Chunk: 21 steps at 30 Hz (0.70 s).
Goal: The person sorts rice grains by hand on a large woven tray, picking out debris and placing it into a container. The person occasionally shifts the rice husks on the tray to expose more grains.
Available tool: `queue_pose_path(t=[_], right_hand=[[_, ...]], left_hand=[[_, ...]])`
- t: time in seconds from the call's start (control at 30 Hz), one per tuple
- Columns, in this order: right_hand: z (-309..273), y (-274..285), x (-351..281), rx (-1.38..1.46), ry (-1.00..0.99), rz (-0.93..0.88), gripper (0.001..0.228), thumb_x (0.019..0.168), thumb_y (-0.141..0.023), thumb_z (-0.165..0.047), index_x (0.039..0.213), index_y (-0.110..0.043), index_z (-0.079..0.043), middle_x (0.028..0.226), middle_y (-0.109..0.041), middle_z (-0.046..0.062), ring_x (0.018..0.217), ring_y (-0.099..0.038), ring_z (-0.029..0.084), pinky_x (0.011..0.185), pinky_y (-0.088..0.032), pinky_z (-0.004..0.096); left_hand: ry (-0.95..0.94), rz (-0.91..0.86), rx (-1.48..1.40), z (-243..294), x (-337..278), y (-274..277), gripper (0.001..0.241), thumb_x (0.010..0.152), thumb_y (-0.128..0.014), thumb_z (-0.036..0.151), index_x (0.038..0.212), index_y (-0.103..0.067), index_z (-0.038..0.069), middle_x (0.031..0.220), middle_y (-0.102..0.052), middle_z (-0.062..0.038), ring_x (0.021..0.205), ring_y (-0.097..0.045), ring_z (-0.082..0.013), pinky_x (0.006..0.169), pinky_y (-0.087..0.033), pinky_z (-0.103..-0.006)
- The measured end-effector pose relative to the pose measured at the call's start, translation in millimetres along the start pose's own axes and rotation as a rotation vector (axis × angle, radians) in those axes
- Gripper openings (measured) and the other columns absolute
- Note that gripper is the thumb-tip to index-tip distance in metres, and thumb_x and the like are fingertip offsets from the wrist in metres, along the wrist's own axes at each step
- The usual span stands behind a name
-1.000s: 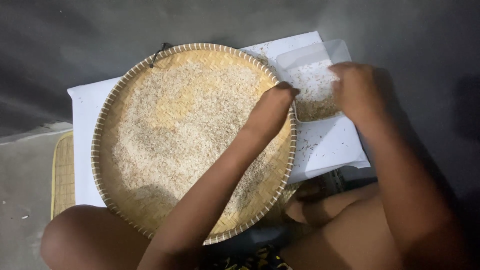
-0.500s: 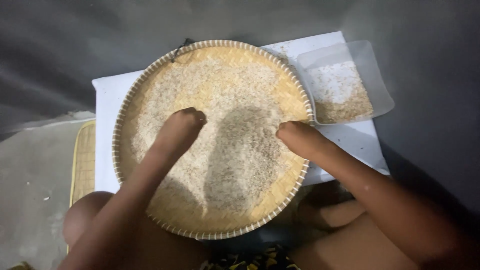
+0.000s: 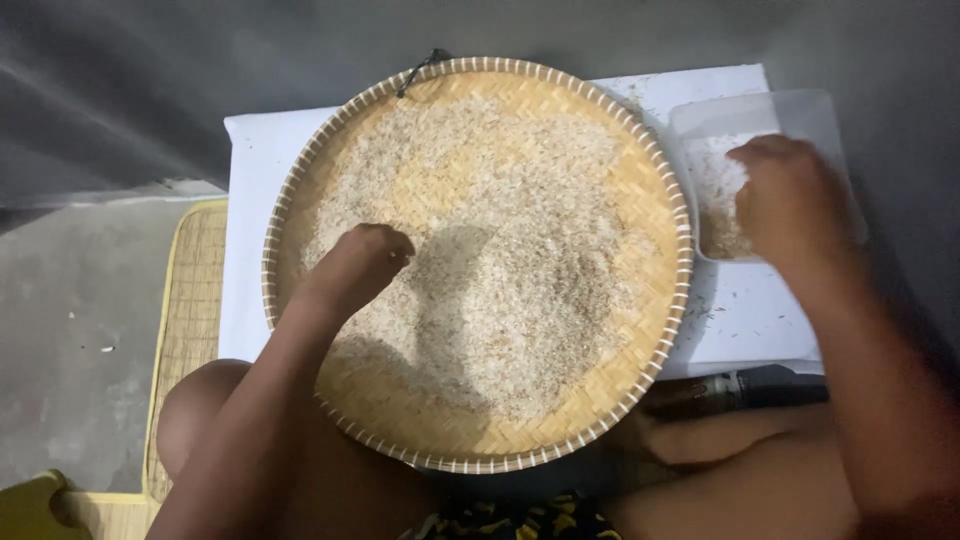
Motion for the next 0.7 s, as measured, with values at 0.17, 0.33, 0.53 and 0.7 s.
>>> queue_pose_path(t=[0.17,0.33,0.53,0.7], right_hand=[[-18,7,12,-0.016,-0.033,-0.011,0.036,0.095,-0.069,-0.011,0.13,-0.074,-0.006,0.129,-0.074,0.013,0.093,-0.072,0.033,0.081,-0.058,0.045],[-39,-6,24,-0.007,-0.044,-0.112,0.037,0.095,-0.066,-0.019,0.13,-0.073,-0.011,0.127,-0.074,0.008,0.09,-0.073,0.034,0.078,-0.058,0.048],[-68,-9,31,0.066,0.058,-0.083,0.03,0.096,-0.067,-0.027,0.121,-0.076,-0.012,0.112,-0.075,0.009,0.085,-0.071,0.036,0.074,-0.057,0.048],[-117,-10,29,0.814,-0.019,-0.339,0.024,0.098,-0.059,-0.007,0.113,-0.074,0.006,0.1,-0.074,0.029,0.1,-0.072,0.045,0.086,-0.058,0.055]], left_hand=[[-0.139,0.15,0.094,-18,32,-22,0.015,0.094,-0.065,0.003,0.101,-0.078,0.005,0.099,-0.077,-0.014,0.08,-0.075,-0.0216,0.074,-0.066,-0.0272],[-0.125,0.195,0.078,-21,60,-40,0.012,0.088,-0.068,0.002,0.091,-0.079,0.005,0.094,-0.076,-0.014,0.079,-0.073,-0.0257,0.076,-0.063,-0.0367],[-0.06,0.119,0.099,-41,78,-74,0.015,0.088,-0.06,-0.002,0.081,-0.073,-0.005,0.079,-0.07,-0.021,0.06,-0.069,-0.0288,0.06,-0.06,-0.0405],[-0.245,0.273,0.067,-13,80,-65,0.007,0.082,-0.072,-0.004,0.089,-0.073,-0.005,0.076,-0.069,-0.02,0.073,-0.076,-0.0409,0.06,-0.064,-0.0485]])
Point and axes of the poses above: each hand's wrist, its own x-axis towards the middle knuckle, its own y-axis out of the back of the hand, z = x × y, the point moved 7 cm from there along x, towards the middle knuckle
